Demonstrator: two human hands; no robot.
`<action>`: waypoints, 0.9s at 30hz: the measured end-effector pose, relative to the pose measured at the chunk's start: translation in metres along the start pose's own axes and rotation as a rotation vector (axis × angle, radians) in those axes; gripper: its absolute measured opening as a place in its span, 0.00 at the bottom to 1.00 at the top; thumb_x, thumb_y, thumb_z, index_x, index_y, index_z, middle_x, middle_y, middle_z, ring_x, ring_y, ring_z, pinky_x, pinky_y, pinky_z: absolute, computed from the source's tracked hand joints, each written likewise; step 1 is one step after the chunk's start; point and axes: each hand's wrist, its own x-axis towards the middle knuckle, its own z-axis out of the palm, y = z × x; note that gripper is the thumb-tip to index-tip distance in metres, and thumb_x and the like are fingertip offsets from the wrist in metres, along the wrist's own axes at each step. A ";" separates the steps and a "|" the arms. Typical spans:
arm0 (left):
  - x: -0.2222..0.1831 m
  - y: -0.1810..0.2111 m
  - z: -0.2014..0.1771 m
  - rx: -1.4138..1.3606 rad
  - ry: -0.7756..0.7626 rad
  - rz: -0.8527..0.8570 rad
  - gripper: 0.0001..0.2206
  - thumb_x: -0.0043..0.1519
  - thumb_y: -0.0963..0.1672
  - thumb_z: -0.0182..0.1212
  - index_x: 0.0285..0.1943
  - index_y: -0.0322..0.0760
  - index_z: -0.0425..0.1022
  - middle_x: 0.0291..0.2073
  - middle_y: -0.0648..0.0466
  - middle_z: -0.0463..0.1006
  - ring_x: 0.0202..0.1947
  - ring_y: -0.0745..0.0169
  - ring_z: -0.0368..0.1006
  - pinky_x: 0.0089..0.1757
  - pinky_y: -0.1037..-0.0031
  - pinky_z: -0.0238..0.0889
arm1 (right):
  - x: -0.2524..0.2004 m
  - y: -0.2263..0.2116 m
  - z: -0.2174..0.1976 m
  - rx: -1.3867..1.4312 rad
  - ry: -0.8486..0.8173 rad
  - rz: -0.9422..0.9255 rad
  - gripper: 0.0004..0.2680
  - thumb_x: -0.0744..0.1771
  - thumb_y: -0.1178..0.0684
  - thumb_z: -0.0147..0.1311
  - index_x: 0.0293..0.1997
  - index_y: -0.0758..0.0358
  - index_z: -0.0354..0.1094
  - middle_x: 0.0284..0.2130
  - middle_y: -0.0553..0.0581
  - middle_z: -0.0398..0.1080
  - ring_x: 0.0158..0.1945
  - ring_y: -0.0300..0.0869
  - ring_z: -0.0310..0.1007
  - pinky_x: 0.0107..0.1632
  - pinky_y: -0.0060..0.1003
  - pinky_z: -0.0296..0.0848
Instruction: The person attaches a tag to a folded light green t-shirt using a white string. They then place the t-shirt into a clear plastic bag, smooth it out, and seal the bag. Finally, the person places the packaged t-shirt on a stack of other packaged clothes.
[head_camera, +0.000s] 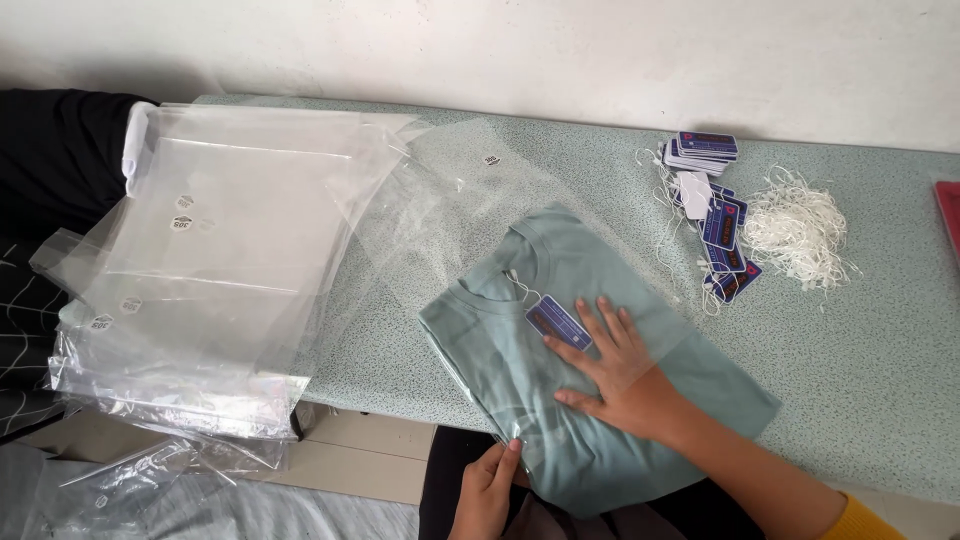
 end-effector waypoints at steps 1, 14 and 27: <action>-0.003 0.005 0.000 -0.002 0.002 0.000 0.20 0.69 0.50 0.58 0.24 0.38 0.68 0.21 0.59 0.70 0.28 0.72 0.64 0.35 0.77 0.59 | 0.001 0.003 0.002 -0.001 0.000 -0.003 0.29 0.68 0.22 0.32 0.79 0.35 0.40 0.77 0.70 0.29 0.78 0.67 0.24 0.73 0.60 0.29; -0.039 0.022 0.003 -0.140 -0.161 -0.079 0.20 0.67 0.50 0.54 0.34 0.31 0.84 0.26 0.51 0.86 0.31 0.67 0.81 0.40 0.80 0.71 | -0.031 -0.012 -0.011 0.035 0.104 0.070 0.27 0.66 0.26 0.45 0.75 0.35 0.50 0.76 0.68 0.40 0.78 0.66 0.37 0.72 0.66 0.41; -0.010 0.014 0.004 -0.249 0.079 0.018 0.11 0.60 0.46 0.67 0.42 0.31 0.83 0.29 0.53 0.85 0.34 0.72 0.78 0.41 0.76 0.79 | 0.010 0.008 0.007 -0.076 0.070 -0.046 0.29 0.67 0.22 0.40 0.78 0.31 0.43 0.77 0.68 0.35 0.77 0.67 0.32 0.72 0.63 0.35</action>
